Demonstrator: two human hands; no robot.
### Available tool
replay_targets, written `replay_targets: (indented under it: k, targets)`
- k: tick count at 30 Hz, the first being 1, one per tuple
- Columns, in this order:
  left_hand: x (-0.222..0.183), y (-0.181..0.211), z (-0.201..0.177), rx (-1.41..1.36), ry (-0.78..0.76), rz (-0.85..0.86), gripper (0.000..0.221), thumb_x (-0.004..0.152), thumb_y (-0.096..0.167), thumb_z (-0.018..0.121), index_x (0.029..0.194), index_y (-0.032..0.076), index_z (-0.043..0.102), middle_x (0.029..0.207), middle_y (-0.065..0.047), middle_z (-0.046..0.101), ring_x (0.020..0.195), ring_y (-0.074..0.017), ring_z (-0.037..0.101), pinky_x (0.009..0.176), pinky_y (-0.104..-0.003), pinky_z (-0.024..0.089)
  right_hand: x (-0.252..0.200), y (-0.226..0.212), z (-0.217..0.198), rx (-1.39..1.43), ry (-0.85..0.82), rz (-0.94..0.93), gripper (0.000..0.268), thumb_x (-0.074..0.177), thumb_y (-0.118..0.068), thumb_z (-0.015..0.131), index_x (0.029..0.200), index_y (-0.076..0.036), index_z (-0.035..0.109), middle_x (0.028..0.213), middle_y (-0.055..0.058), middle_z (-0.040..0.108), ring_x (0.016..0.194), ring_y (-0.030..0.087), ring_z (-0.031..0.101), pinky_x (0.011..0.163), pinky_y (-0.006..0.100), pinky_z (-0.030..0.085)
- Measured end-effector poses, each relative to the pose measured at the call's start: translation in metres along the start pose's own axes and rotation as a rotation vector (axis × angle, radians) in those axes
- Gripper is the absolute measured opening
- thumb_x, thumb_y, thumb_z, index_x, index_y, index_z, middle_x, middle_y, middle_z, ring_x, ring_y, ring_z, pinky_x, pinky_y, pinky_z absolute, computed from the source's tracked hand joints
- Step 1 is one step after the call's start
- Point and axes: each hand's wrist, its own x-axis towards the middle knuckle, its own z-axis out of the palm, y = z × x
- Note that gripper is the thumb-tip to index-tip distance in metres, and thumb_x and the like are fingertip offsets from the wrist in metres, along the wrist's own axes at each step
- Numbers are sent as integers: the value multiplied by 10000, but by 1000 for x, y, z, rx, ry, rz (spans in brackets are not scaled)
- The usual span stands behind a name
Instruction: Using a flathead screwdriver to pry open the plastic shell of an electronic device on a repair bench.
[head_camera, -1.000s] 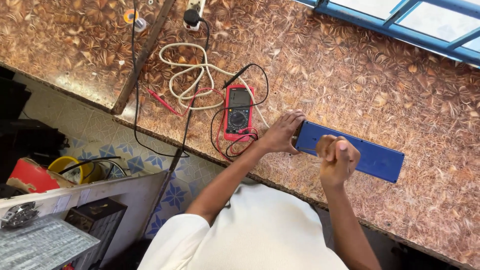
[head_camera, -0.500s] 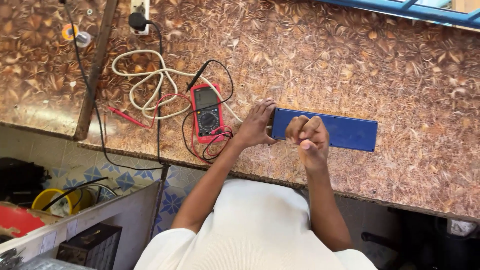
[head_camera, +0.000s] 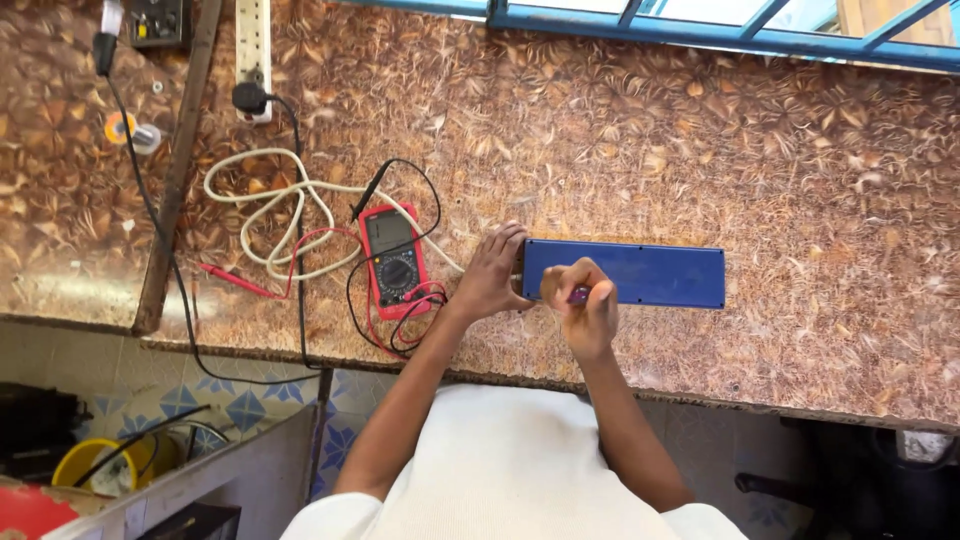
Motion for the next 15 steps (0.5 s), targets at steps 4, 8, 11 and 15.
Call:
replay_targets:
  k: [4,8,11,15]
  targets:
    - [0,-4,4,-1,-3,4,1119,480,455,933,1430,74,480,1432,-124,506,1434,-362,407,1152,-484,380,4,1,-4,25,-39,-14,438,932,-458,702,974,-111,436,597,4,400,524,104,370,527,271,355]
    - [1,-1,0,11,6,-2,1130,467,478,934,1424,76,486,1434,-115,508,1438,-348,404,1168,-471,365,14,-15,7,-71,-79,-88,449,993,-504,575,881,-76,498,745,78,455,667,196,468,644,310,402]
    - [2,5,-4,18,-4,-11,1118,474,479,937,1415,72,492,1426,-116,517,1432,-344,411,1174,-469,363,12,-23,8,-123,-117,-116,500,1042,-494,482,859,-37,572,820,106,464,766,229,497,727,345,421]
    - [2,8,-8,22,-26,-32,1103,488,481,933,1412,69,495,1423,-115,518,1433,-340,410,1170,-466,367,5,-17,-2,-68,-157,-35,584,1064,-456,445,990,71,685,790,96,461,786,212,502,724,343,439]
